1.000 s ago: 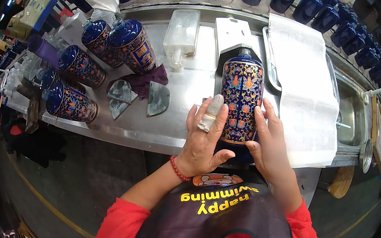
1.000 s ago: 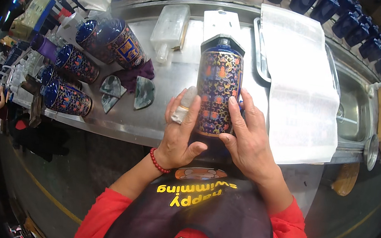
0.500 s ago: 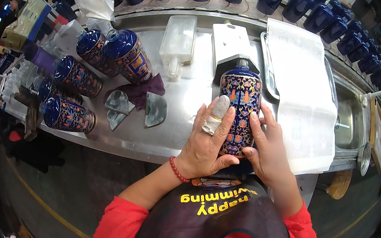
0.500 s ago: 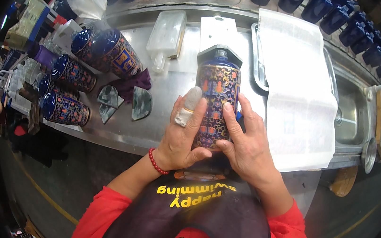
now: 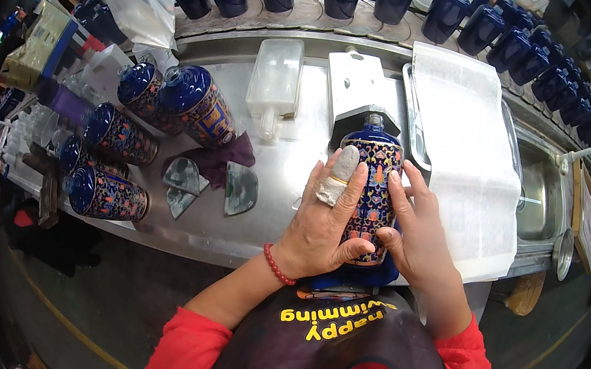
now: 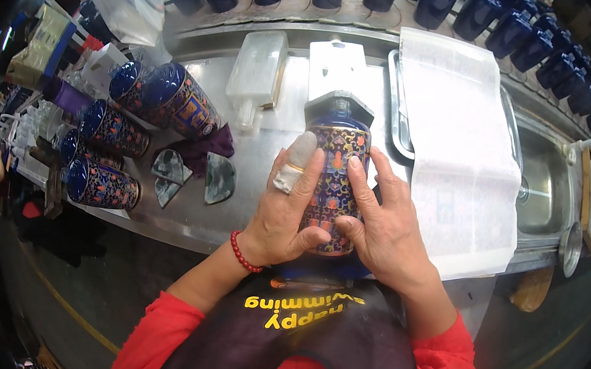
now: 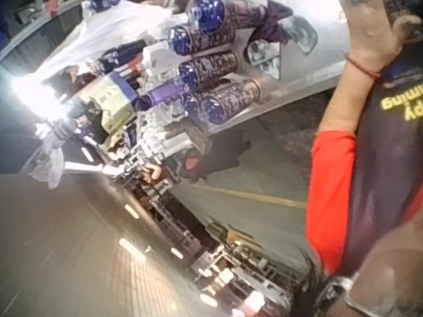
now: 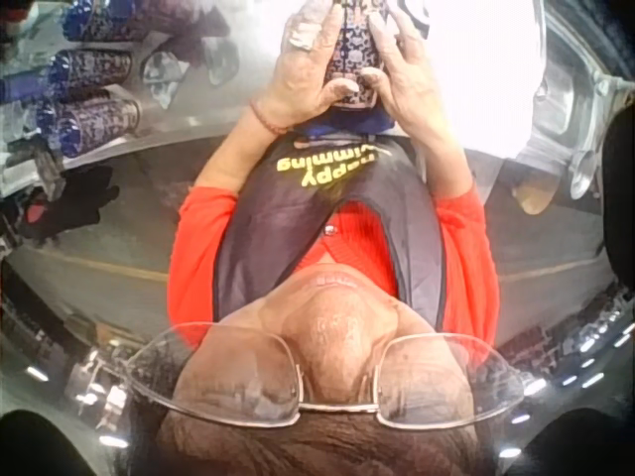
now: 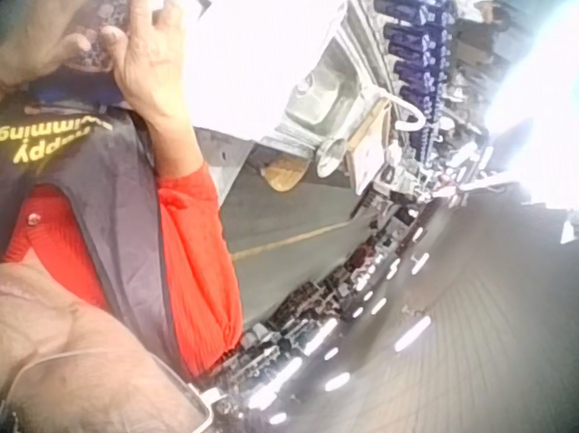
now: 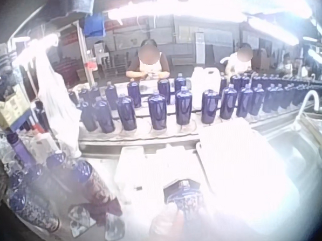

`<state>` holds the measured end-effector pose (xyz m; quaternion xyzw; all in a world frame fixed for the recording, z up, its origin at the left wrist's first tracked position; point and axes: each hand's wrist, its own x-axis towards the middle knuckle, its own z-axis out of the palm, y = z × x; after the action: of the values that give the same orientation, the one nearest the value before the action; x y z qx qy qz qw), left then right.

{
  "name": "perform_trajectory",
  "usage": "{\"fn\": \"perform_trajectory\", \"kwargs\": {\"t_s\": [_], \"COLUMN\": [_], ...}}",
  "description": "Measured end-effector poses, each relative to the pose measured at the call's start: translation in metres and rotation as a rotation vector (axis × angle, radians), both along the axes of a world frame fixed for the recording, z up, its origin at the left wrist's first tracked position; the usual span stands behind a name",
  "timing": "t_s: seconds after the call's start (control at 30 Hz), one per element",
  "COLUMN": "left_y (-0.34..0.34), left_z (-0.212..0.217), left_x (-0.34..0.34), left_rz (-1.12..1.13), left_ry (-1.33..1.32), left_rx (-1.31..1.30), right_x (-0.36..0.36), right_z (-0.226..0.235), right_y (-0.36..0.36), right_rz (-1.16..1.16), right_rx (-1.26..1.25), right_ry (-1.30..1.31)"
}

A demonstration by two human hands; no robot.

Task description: The person uses a small scraper to remove residue from the surface of a decorated ceramic jar, then wipes the jar with a cloth. The person rotates the jar to access different sides and continues scraping and wiping until the surface appears clean.

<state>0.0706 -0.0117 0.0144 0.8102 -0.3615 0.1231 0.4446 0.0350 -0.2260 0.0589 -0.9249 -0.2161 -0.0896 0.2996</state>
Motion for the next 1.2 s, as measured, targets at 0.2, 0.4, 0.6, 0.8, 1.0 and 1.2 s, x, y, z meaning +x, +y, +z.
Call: {"fn": "perform_trajectory", "kwargs": {"t_s": [0.2, 0.4, 0.6, 0.8, 1.0, 1.2], "left_y": [0.003, -0.003, -0.007, -0.004, -0.007, -0.009], "left_z": [0.005, 0.008, 0.013, 0.014, 0.013, 0.013], "left_x": [0.009, 0.018, 0.016, 0.021, 0.021, 0.020], "left_rz": [-0.048, 0.018, 0.038, 0.031, 0.040, 0.045], "left_ry": [0.173, 0.019, 0.024, 0.055, 0.038, 0.050], "left_rx": [-0.126, 0.023, 0.023, 0.004, 0.050, 0.066], "right_x": [0.001, 0.006, 0.006, 0.019, 0.032, 0.033], "right_z": [0.004, 0.002, 0.005, 0.019, 0.025, 0.026], "right_y": [0.000, 0.000, 0.001, 0.001, 0.004, 0.008], "right_rz": [-0.010, 0.003, 0.000, -0.024, -0.044, -0.069], "right_rx": [0.052, 0.029, 0.028, 0.036, -0.080, -0.086], "right_ry": [0.054, 0.016, 0.014, 0.033, -0.027, -0.038]}}
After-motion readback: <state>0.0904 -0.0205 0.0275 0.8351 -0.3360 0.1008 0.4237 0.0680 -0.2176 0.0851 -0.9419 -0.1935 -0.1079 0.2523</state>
